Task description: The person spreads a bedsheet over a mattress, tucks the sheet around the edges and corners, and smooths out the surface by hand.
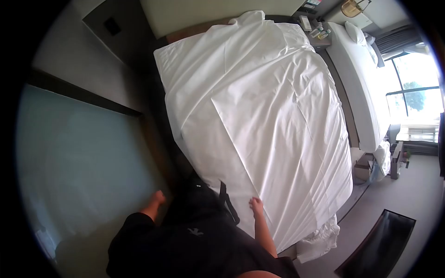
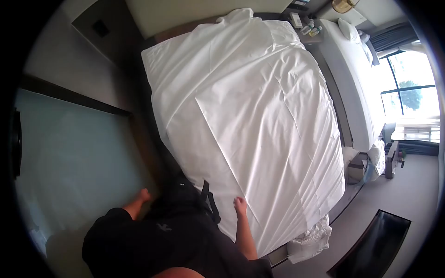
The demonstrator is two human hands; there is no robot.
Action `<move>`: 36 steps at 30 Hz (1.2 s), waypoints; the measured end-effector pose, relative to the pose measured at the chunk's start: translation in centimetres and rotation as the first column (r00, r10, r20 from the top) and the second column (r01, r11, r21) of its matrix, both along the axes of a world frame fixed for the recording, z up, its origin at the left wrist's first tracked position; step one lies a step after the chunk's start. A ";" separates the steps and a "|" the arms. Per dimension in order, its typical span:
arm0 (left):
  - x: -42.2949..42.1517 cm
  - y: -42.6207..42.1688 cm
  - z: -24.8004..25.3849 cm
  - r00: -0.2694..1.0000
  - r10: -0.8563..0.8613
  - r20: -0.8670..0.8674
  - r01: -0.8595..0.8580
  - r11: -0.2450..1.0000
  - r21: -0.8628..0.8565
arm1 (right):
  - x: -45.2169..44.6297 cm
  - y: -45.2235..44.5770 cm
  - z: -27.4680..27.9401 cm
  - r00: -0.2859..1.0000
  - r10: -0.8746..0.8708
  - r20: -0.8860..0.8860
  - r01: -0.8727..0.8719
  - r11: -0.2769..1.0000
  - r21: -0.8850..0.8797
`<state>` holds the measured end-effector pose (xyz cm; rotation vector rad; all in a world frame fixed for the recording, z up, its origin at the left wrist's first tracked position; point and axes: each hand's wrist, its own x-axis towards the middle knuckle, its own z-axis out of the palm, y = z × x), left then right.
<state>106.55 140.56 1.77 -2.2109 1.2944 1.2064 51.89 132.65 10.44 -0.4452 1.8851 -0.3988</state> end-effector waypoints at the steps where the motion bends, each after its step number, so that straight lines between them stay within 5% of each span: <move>1: 1.1 -1.6 2.5 0.997 -0.018 0.081 0.018 1.000 -0.006 | 1.9 -3.2 2.0 0.999 0.027 0.018 -0.025 0.994 -0.103; 6: 7.3 -4.0 4.5 0.960 0.107 0.259 -0.120 0.992 0.036 | 7.1 -12.2 0.2 0.971 0.216 0.106 -0.154 0.896 -0.416; 9: 13.3 -4.7 -5.5 0.944 0.250 0.216 -0.243 0.968 -0.058 | 9.7 -12.1 -4.4 0.946 0.314 0.079 -0.272 0.904 -0.330; 12: 9.5 -15.9 2.5 0.898 0.419 -0.133 -0.437 0.814 -0.383 | 11.2 -8.0 -11.2 0.893 0.444 0.069 -0.442 0.896 -0.052; 13: 8.9 -19.9 3.2 0.881 0.413 -0.229 -0.472 0.760 -0.446 | 12.3 -7.4 -11.3 0.887 0.446 0.121 -0.453 0.891 0.035; 14: 11.1 -23.3 -2.3 0.817 0.373 -0.439 -0.560 0.695 -0.451 | 13.7 -7.0 -10.3 0.919 0.357 0.169 -0.375 0.923 0.087; 16: 9.2 -33.1 1.6 0.796 0.292 -0.531 -0.576 0.638 -0.512 | 15.2 -5.4 -9.9 0.941 0.253 0.224 -0.292 0.943 0.161; 19: 9.5 -47.9 3.7 0.799 0.186 -0.573 -0.567 0.552 -0.612 | 17.1 -4.8 -7.2 0.980 0.053 0.192 -0.100 0.965 0.244; 20: 9.2 -51.8 4.6 0.843 0.197 -0.500 -0.521 0.526 -0.672 | 18.0 -6.6 -2.7 0.977 0.170 0.128 -0.194 0.959 0.208; 21: 9.3 -56.3 4.2 0.878 0.210 -0.430 -0.475 0.487 -0.733 | 15.8 -2.5 -7.7 0.935 0.335 0.118 -0.349 0.928 0.132; 22: 10.3 -60.5 1.2 0.944 0.125 -0.304 -0.327 0.456 -0.828 | 18.9 -7.2 -1.9 0.942 0.334 -0.023 -0.311 0.901 0.303; 23: 10.7 -63.6 -0.6 0.912 0.136 -0.387 -0.401 0.494 -0.772 | 18.4 -5.8 -2.5 0.959 0.263 0.102 -0.280 0.930 0.238; 24: 10.6 -66.2 -1.6 0.875 0.147 -0.461 -0.462 0.538 -0.705 | 19.8 -7.1 -0.4 0.827 0.561 0.044 -0.538 0.767 0.350; 25: 10.0 -69.0 -2.5 0.832 0.158 -0.532 -0.514 0.579 -0.632 | 20.6 -8.7 0.5 0.872 0.483 0.076 -0.476 0.802 0.363; 26: 10.1 -72.0 -0.9 0.939 0.074 -0.337 -0.256 0.805 -0.535 | 21.4 -11.3 1.2 0.909 0.402 0.105 -0.411 0.831 0.374; 28: 10.7 -76.5 -3.0 0.685 0.237 -0.689 -0.525 0.816 -0.242 | 24.7 -17.7 2.3 0.978 0.174 0.111 -0.205 0.889 0.410; 29: 10.6 -77.6 -5.4 0.426 0.308 -0.850 -0.613 0.790 -0.021 | 25.9 -20.5 2.3 0.976 0.191 0.106 -0.216 0.911 0.350; 30: 10.4 -78.7 -7.6 0.143 0.405 -0.903 -0.628 0.742 0.234 | 27.3 -23.2 2.1 0.984 0.164 0.069 -0.177 0.927 0.331; 33: 7.3 -80.5 -3.6 -0.104 0.637 -0.763 -0.470 0.645 0.603 | 30.8 -31.3 1.1 0.976 0.172 0.137 -0.195 0.964 0.182; 35: 4.7 -80.8 -0.6 -0.022 0.282 -0.959 -0.399 0.877 0.267 | 33.1 -36.0 0.5 0.966 0.178 0.186 -0.195 0.978 0.073; 36: 4.0 -81.5 1.9 -0.072 0.365 -0.928 -0.262 0.891 0.370 | 34.2 -37.4 0.5 0.962 0.179 0.206 -0.189 0.981 0.032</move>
